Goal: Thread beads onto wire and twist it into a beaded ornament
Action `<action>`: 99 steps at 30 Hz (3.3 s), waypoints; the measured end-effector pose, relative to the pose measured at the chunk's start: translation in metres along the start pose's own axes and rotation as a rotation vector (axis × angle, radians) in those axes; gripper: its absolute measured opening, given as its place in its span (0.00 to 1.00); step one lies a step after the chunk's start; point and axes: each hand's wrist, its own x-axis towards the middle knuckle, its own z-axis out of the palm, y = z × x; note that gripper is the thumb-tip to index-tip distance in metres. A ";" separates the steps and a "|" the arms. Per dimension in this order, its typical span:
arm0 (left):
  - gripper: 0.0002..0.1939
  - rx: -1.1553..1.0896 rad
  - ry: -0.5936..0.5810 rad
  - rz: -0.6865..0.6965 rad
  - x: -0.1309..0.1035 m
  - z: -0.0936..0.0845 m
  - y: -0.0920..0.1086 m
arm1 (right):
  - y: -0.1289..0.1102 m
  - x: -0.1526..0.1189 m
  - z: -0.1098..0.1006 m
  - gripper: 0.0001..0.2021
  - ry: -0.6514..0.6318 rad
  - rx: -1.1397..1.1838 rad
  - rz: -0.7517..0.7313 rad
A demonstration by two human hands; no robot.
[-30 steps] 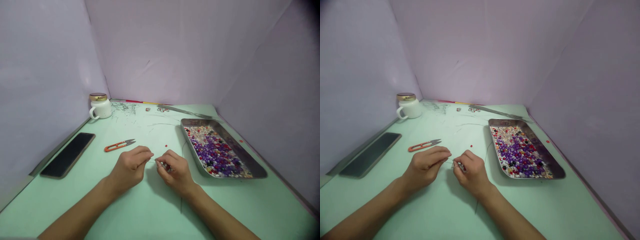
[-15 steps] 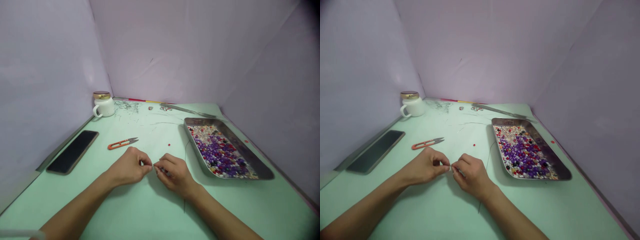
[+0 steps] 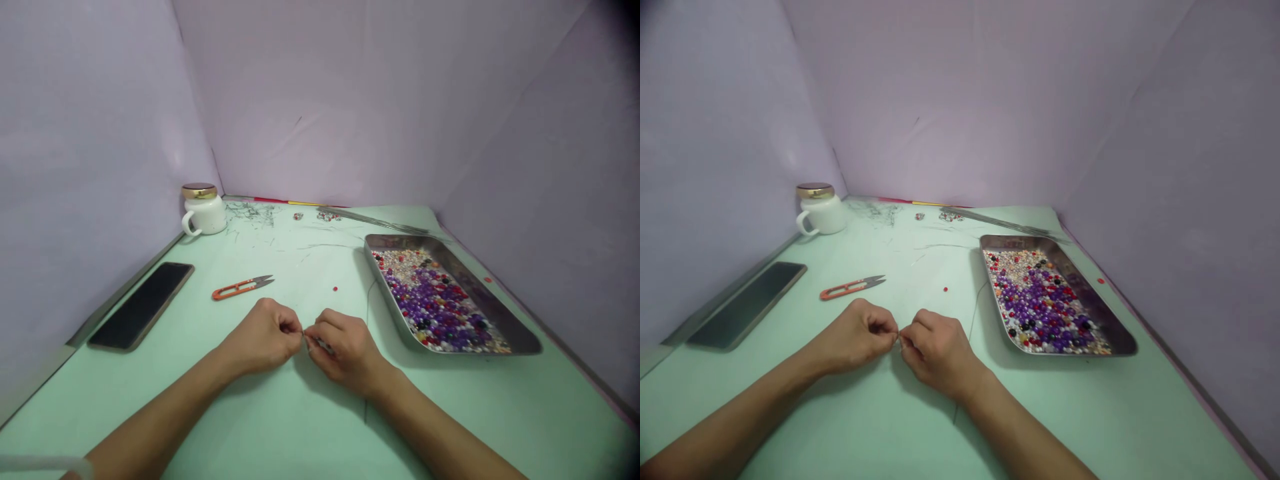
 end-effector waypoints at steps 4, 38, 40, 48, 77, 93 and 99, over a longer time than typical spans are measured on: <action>0.07 -0.043 -0.019 -0.003 0.002 -0.001 -0.001 | 0.002 0.001 0.000 0.08 0.019 0.039 -0.003; 0.05 -0.351 0.059 -0.166 0.008 0.007 -0.001 | 0.004 0.000 0.000 0.07 0.100 0.024 -0.003; 0.04 -0.336 0.088 -0.160 0.008 0.009 -0.002 | 0.002 0.001 0.000 0.08 0.095 0.056 0.022; 0.12 -0.180 0.063 -0.021 0.010 -0.005 -0.001 | -0.001 0.013 -0.011 0.06 -0.190 0.374 0.670; 0.06 -0.952 -0.126 -0.244 0.003 0.005 -0.001 | -0.005 0.014 -0.015 0.14 0.002 1.001 0.803; 0.08 -0.844 -0.052 -0.203 0.001 0.014 0.002 | -0.009 0.015 -0.013 0.15 0.015 1.181 0.896; 0.07 -0.929 -0.137 -0.207 0.002 0.011 0.000 | -0.005 0.014 -0.014 0.15 0.095 1.222 0.881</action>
